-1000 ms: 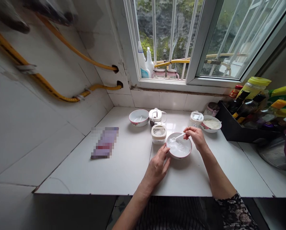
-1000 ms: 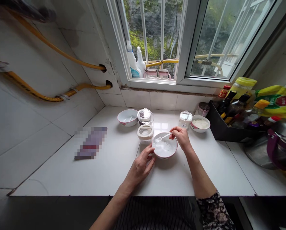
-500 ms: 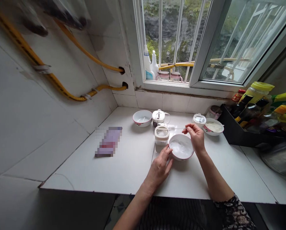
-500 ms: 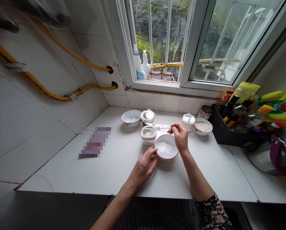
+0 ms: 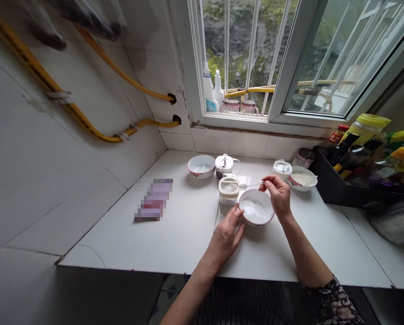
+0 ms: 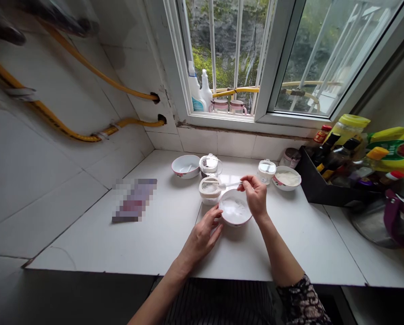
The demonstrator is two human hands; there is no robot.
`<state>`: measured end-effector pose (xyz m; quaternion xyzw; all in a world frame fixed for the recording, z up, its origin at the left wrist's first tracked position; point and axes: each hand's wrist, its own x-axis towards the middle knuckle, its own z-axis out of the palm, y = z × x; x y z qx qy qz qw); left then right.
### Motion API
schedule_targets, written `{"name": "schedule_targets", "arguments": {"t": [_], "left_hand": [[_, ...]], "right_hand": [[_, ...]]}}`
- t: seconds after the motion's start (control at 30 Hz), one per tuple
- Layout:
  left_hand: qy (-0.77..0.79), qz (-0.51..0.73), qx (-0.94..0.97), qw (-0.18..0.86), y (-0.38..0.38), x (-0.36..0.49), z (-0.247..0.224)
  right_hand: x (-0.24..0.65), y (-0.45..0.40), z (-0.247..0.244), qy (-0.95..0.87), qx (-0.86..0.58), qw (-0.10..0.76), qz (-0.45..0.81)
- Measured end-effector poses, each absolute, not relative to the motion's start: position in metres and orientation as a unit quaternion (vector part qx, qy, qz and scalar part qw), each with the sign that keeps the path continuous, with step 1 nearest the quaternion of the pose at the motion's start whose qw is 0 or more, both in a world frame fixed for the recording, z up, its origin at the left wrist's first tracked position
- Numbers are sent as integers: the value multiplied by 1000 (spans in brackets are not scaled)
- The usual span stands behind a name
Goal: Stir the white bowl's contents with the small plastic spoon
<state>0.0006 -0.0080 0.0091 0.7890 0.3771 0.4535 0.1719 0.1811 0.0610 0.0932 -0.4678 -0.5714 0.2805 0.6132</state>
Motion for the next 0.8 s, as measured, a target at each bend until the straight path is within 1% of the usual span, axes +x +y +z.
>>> {"name": "schedule_targets", "arguments": {"t": [0.1,0.23,0.3,0.37,0.5,0.57,0.67,0.8], "left_hand": [[376,453,790,171,-8,0,9],[376,454,790,170,-8,-1,9],[376,453,790,170,-8,-1,9],[374,452,791,170,-8,-1,10],[373,454,790,173,-8,-1,10],[373,455,790,171,-8,-1,10],[377,454,790,169,-8,-1,9],[377,455,789,170,-9,-1,9]], "right_hand": [[194,64,91,-511,-484,604,373],[201,67,89,-500,-508,576,399],[202,66,89,-517,-519,560,386],[202,65,89,-549,-534,541,347],[198,62,88,-640,-556,492,196],[195,61,87,-674,-550,468,154],[190,59,86,-690,-538,448,182],[192,59,86,-655,-550,461,238]]}}
